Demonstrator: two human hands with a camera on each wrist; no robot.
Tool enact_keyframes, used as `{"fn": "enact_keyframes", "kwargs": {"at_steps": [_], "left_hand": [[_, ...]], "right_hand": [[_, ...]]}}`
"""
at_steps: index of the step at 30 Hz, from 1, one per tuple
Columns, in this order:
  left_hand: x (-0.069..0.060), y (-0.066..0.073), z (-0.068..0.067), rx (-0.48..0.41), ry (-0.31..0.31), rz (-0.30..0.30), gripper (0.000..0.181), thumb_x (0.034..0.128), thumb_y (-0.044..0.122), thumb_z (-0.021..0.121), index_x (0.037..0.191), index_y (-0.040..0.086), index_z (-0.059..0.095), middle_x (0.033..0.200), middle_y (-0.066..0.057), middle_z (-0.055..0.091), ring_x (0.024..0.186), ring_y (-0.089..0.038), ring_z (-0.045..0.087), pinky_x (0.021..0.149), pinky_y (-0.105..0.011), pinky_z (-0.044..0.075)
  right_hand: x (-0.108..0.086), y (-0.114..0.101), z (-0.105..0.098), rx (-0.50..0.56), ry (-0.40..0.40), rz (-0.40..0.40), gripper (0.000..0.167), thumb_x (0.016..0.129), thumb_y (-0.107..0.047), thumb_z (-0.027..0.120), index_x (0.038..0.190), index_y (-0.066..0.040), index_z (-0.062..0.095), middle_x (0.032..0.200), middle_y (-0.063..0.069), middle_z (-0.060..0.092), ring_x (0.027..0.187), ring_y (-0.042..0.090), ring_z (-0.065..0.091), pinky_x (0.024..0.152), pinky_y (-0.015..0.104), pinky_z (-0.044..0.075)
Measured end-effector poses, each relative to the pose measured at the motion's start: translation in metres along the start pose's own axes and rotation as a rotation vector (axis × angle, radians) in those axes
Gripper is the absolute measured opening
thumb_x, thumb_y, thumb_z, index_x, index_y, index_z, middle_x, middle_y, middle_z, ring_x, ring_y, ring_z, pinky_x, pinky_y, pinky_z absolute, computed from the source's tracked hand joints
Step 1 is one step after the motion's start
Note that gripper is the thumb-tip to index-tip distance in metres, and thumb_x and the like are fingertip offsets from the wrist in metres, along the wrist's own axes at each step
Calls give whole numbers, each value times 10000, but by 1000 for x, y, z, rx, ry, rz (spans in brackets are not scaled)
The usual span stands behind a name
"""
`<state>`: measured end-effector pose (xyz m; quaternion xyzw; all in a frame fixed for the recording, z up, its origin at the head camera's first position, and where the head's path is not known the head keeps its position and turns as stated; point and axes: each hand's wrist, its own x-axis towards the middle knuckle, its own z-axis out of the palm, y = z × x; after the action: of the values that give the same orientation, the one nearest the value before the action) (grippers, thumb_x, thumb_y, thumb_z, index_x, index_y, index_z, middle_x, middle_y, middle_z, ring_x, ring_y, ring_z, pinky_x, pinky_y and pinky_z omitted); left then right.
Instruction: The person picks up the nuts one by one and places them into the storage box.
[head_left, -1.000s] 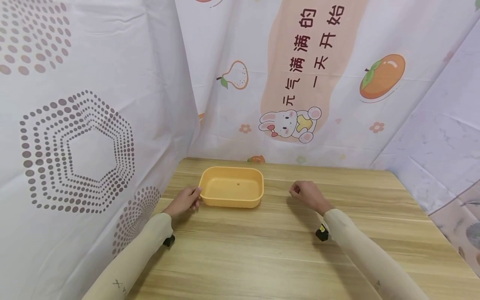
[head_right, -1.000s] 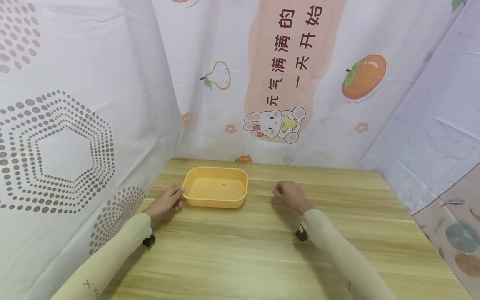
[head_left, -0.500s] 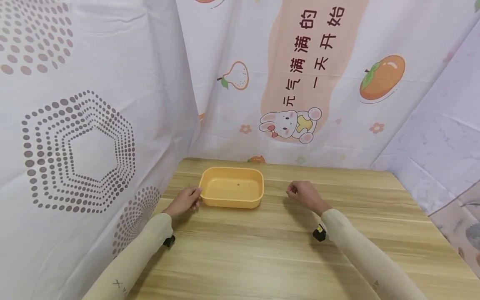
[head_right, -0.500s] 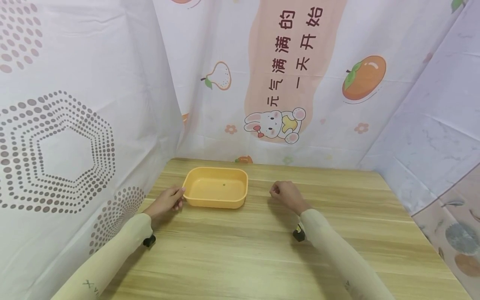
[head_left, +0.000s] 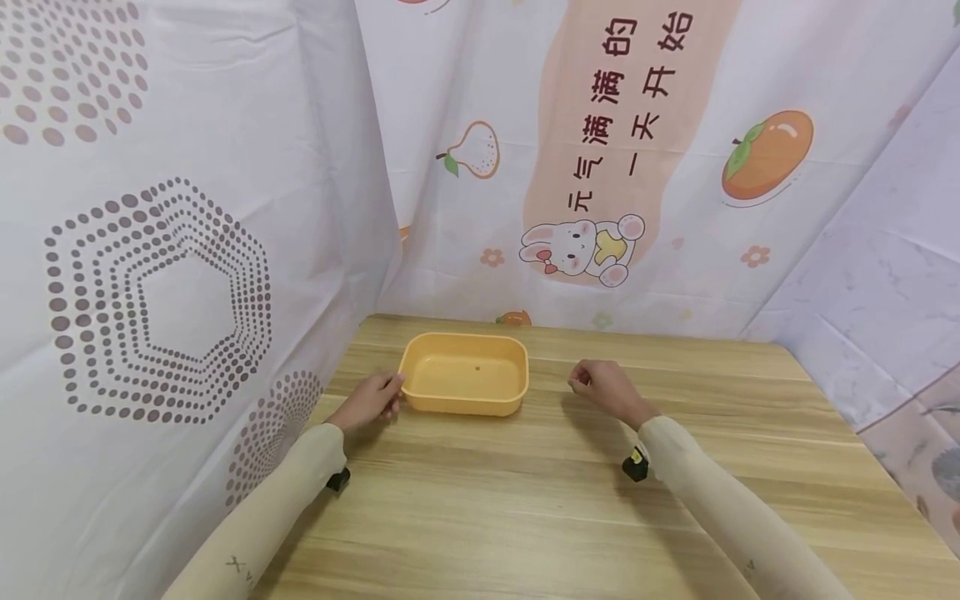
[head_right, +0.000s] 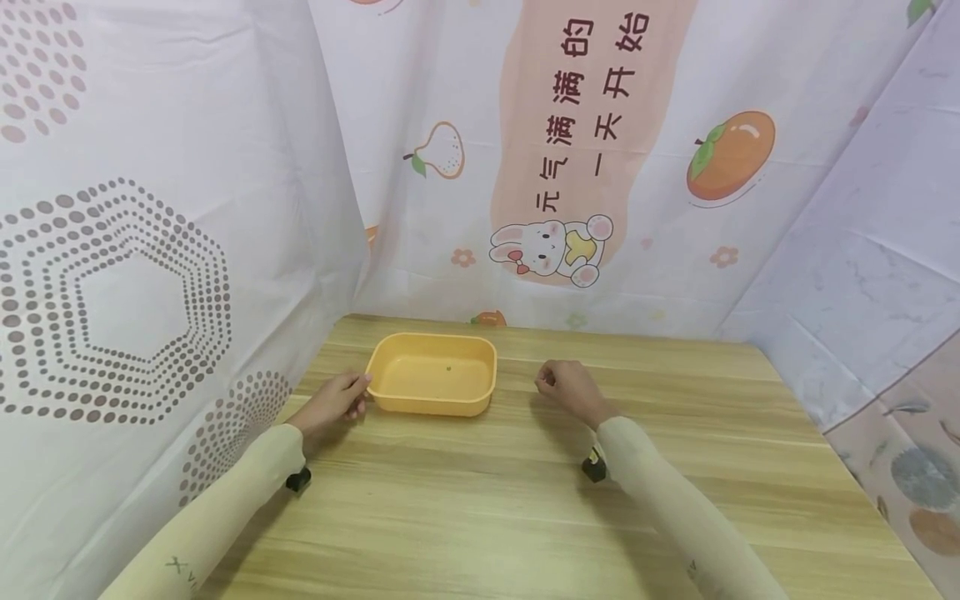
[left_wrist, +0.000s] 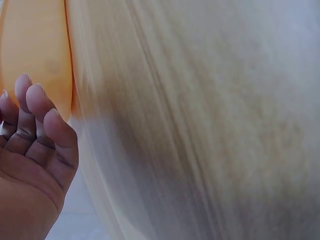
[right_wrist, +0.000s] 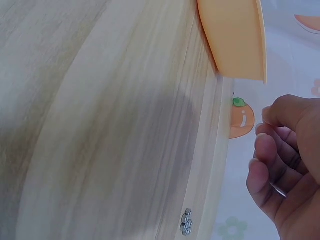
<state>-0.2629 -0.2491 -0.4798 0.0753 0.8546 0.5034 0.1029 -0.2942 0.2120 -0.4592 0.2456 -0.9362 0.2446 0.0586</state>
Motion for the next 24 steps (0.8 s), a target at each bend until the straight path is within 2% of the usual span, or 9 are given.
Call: {"fn": "enact_keyframes", "kwargs": {"at_steps": [13,24], "left_hand": [[0,-2,-1,2,-13,27,446,1140,319,400,977,-57,575,773,-146,623,598,-149,537,512,-235,473],[2,-3,-1,-19,-8,4,442,1140,320,402,971,-43,589,774,-141,619,598,-143,537,508,-232,475]], "right_hand": [[5,-12,0,20,-5,24,77,971,-118,703,910,-77,724,787,-33,664,703,107,591,630,300,512],[10,-19,1,42,-3,0,61,958,-92,699,903,-81,723,765,-44,649,678,91,560,605,274,482]]}}
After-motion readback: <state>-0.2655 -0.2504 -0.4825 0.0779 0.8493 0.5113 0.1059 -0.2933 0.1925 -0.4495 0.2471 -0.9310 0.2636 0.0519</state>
